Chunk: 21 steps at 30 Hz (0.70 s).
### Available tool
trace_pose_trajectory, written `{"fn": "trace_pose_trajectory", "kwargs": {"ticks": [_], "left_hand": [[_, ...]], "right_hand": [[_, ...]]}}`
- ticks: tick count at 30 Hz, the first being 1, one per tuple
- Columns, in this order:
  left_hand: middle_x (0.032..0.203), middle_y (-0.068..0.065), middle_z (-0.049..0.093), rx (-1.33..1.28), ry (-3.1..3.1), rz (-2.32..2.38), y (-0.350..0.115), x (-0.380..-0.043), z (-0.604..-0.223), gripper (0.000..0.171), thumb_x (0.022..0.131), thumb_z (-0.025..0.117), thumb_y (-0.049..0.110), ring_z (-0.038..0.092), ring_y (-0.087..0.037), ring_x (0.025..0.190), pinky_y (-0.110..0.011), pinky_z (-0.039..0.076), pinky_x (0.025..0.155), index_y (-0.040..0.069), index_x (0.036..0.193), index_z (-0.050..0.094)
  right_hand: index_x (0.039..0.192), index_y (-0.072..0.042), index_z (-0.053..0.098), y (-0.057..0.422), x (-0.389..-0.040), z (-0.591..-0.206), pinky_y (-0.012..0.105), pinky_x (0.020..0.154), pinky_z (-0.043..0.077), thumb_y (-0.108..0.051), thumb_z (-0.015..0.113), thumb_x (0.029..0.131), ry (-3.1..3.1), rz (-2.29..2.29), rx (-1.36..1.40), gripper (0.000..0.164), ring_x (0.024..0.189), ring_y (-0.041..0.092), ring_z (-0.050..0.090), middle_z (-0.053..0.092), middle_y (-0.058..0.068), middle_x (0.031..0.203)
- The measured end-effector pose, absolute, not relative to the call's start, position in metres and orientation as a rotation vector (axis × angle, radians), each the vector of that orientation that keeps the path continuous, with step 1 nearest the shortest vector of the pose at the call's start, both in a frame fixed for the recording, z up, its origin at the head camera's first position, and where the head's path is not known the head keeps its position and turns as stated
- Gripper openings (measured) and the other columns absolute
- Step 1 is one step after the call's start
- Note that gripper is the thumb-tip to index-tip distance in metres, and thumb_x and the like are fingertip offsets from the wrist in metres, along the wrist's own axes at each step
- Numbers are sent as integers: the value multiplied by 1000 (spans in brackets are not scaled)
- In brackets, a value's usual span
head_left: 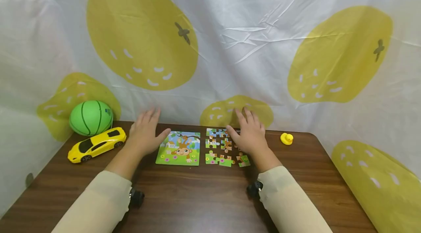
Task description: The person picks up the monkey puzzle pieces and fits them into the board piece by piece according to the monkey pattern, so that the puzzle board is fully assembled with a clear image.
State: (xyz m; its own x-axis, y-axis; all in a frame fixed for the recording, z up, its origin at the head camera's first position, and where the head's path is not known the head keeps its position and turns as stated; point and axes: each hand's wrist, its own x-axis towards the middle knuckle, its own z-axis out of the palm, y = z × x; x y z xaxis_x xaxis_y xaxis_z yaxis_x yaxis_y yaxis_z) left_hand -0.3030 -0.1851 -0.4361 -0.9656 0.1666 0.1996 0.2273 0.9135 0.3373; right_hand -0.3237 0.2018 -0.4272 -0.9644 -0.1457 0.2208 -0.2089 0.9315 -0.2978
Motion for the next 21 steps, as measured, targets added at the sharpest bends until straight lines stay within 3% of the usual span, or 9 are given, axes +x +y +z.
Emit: {"fn": "trace_pose_trajectory", "kwargs": {"ticks": [3,7,15,21], "left_hand": [[179,-20,21,-425,-2971,-659,-187,-295,-438,90,106,56,58,17,-50,164,-79,22,126,11,173,19],[177,-24,24,-475,-3024,-858,-190,-286,-440,91,105,62,54,22,-53,162,-76,22,128,11,173,18],[177,-21,27,-568,-3082,-910,-203,-277,-449,94,97,75,48,24,-52,162,-75,25,127,8,170,30],[178,-18,25,-675,-3172,-929,-209,-269,-456,89,97,74,45,21,-52,163,-76,25,127,8,168,35]], "right_hand": [[172,-34,22,191,-326,-426,79,124,22,-69,45,106,-2894,563,347,78,165,41,22,25,8,178],[170,-29,30,180,-332,-427,76,126,25,-65,48,107,-2911,673,421,75,163,40,29,36,7,174],[167,-23,39,163,-345,-434,64,128,35,-46,61,108,-2970,945,571,67,163,36,33,37,8,174],[164,-23,46,153,-352,-440,58,122,45,-27,65,108,-3045,1000,613,59,161,34,38,42,6,172]]}}
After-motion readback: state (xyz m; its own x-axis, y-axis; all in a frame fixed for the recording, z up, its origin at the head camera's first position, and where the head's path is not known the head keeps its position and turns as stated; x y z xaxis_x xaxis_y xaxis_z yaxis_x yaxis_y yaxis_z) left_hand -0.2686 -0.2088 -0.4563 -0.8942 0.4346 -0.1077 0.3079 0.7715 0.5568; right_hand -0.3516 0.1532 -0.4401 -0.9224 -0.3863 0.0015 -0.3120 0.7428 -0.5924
